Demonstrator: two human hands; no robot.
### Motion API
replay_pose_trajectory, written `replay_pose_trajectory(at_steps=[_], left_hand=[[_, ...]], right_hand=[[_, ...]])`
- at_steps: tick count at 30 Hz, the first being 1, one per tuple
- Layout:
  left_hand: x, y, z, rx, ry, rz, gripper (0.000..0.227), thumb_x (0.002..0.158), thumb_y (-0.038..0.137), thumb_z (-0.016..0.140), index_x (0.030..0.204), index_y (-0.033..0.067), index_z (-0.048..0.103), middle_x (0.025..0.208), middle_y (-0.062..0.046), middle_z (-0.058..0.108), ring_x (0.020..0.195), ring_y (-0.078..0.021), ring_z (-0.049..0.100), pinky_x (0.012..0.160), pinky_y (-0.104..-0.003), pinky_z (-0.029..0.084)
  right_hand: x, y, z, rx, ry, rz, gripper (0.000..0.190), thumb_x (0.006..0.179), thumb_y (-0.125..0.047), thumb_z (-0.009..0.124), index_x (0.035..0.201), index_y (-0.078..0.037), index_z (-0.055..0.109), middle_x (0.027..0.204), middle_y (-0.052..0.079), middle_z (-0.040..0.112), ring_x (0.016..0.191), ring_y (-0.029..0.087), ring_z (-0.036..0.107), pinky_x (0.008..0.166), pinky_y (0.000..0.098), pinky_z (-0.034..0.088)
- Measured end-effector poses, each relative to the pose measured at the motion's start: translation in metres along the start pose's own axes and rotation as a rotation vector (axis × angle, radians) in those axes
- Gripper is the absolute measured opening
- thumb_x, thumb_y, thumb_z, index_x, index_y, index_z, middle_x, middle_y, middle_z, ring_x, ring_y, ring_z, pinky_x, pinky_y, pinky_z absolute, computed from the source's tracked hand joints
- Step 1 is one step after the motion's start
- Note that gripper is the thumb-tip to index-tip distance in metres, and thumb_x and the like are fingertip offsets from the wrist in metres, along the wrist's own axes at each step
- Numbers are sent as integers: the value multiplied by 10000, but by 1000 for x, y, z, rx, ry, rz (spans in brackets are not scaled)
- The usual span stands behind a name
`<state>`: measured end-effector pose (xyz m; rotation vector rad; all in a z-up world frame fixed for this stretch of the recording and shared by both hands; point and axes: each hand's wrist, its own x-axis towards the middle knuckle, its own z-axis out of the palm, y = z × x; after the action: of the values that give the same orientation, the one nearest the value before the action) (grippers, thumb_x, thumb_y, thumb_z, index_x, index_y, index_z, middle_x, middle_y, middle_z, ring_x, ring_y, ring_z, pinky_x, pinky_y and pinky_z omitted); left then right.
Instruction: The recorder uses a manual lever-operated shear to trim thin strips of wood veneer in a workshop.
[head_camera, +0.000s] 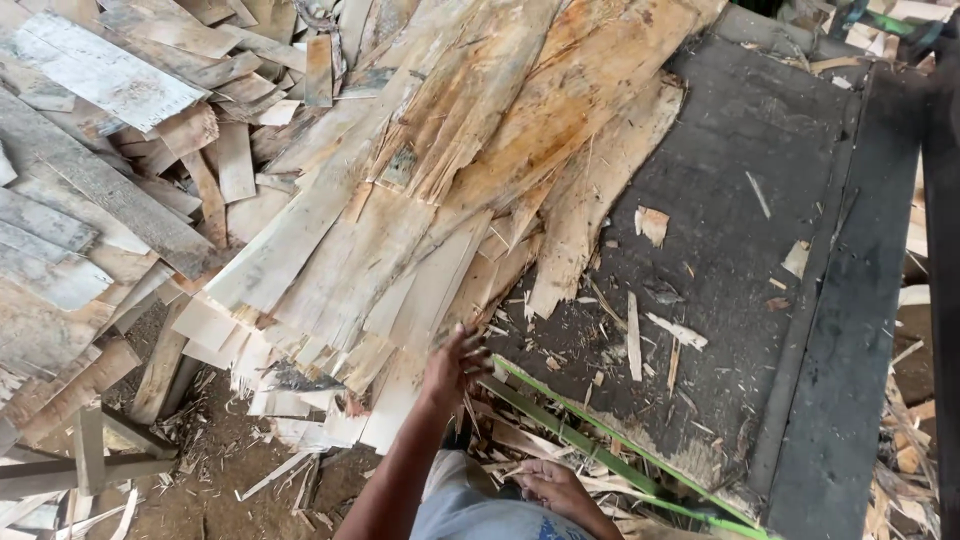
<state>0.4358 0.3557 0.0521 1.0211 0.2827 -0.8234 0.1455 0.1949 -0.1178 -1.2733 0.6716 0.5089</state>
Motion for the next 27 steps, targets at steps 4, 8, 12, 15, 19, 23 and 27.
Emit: replay_pose_trajectory(at_steps=[4, 8, 12, 15, 19, 23, 27], left_hand=[[82, 53, -13, -152, -56, 50, 695, 1028, 540, 456, 1521, 51, 479, 1509, -174, 540, 1291, -346, 585, 1035, -517, 529], [176, 99, -26, -357, -26, 113, 648, 1031, 520, 454, 1478, 52, 484, 1422, -166, 607, 1201, -344, 627, 975, -538, 546], [248, 125, -34, -483, 20, 109, 609, 1050, 483, 478, 1440, 15, 498, 1395, -189, 631, 1174, -355, 664, 953, -516, 578], [279, 125, -40, -509, 25, 81, 515, 1034, 432, 499, 1341, 21, 545, 1305, -172, 664, 1104, -341, 682, 918, -526, 589], [291, 128, -41, -439, 97, 90, 351, 1025, 369, 568, 1201, 68, 608, 1047, -103, 688, 872, -249, 690, 768, -433, 629], [256, 169, -5, -303, 112, 103, 155, 990, 218, 713, 976, 77, 652, 742, -18, 617, 571, -114, 538, 466, -265, 430], [200, 197, 47, -163, 203, 199, 148, 934, 205, 726, 900, 69, 680, 648, 25, 532, 467, -76, 415, 390, -244, 312]], right_hand=[[6, -39, 1, 75, -17, 22, 507, 942, -234, 725, 1394, -44, 594, 1086, 111, 739, 866, 171, 719, 744, 311, 600], [14, -90, 0, 78, -7, 10, 516, 933, -223, 720, 1406, -68, 582, 1121, 58, 700, 932, 154, 687, 793, 304, 593], [41, -119, 3, 153, -53, -38, 554, 970, -228, 703, 1466, -56, 526, 1131, 112, 670, 957, 171, 659, 813, 314, 571], [47, -120, 2, 259, -74, 14, 581, 980, -214, 696, 1495, -46, 487, 1159, 114, 649, 959, 170, 638, 830, 314, 557], [59, -126, -7, 251, -88, 10, 601, 959, -225, 709, 1486, -45, 481, 1167, 91, 661, 953, 156, 629, 826, 309, 549], [61, -161, -8, 151, -162, -1, 582, 990, -253, 718, 1488, -36, 511, 1070, 73, 637, 883, 138, 583, 792, 280, 520], [59, -201, -11, 126, -117, -46, 561, 961, -213, 700, 1460, -34, 518, 1117, 70, 702, 970, 140, 658, 859, 276, 564]])
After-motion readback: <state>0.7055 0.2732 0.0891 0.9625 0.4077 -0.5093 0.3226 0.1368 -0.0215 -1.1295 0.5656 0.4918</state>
